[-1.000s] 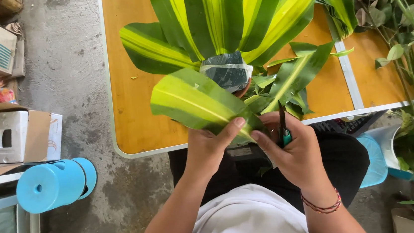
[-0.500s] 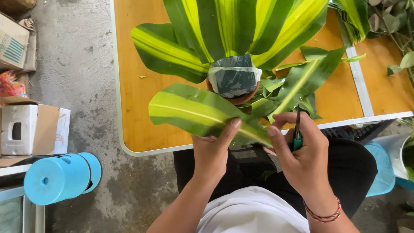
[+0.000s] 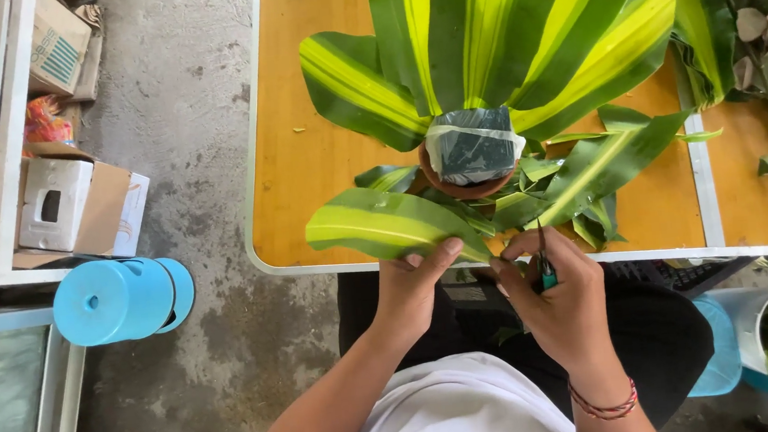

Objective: The person trims the edges of large variegated leaves using a utility knife. They hold the leaves in one hand and carefully cut the tips and sides with the other, placing the trimmed pieces on the table.

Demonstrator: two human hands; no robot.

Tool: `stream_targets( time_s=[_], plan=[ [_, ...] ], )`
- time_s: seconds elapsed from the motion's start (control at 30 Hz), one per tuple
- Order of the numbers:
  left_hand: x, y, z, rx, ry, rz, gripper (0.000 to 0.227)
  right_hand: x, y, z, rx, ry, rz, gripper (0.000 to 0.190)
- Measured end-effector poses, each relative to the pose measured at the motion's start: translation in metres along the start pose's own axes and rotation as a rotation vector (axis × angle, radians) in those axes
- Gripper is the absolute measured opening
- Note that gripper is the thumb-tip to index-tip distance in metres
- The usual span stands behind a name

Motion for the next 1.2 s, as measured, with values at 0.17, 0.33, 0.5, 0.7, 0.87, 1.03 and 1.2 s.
stream_targets(
  time_s=[0.17, 0.33, 0.5, 0.7, 0.87, 1.03, 1.2],
  plan=[
    [0.003, 0.011, 0.010, -0.009, 0.106, -0.097, 0.030, 0.002, -0.001, -0.006, -0.018, -0.035, -0.025, 0.014],
    [0.008, -0.001, -0.025, -0.022, -0.042, -0.124, 0.088, 0.007, -0.012, 0.002, 0.054, 0.063, -0.112, 0.012],
    [0.024, -0.010, -0.068, -0.081, -0.183, -0.065, 0.055, 0.025, -0.048, 0.013, 0.222, 0.323, -0.089, 0.018],
    [-0.058, 0.062, -0.095, -0.815, 0.043, -0.270, 0.021, 0.020, -0.056, 0.025, 0.047, 0.262, 0.005, 0.014],
    [-0.149, 0.105, -0.076, -0.741, 0.049, -0.262, 0.021, 0.020, -0.053, 0.012, 0.137, 0.160, -0.008, 0.010],
    [-0.185, 0.110, -0.047, -0.623, 0.109, -0.189, 0.010, 0.024, -0.055, 0.001, 0.202, 0.137, -0.021, 0.010],
    [-0.204, 0.111, -0.027, -0.380, 0.178, -0.224, 0.007, 0.026, -0.059, 0.001, 0.202, 0.116, -0.009, 0.009]
  ],
)
Point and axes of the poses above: each hand's wrist, its own x-axis away from the middle knuckle, its own y-axis out of the back of the hand, z = x × y, the point moved 3 cm from there along -x, towards the middle knuckle, and after that the axes turned 7 degrees about -y, right-handed, at the moved point
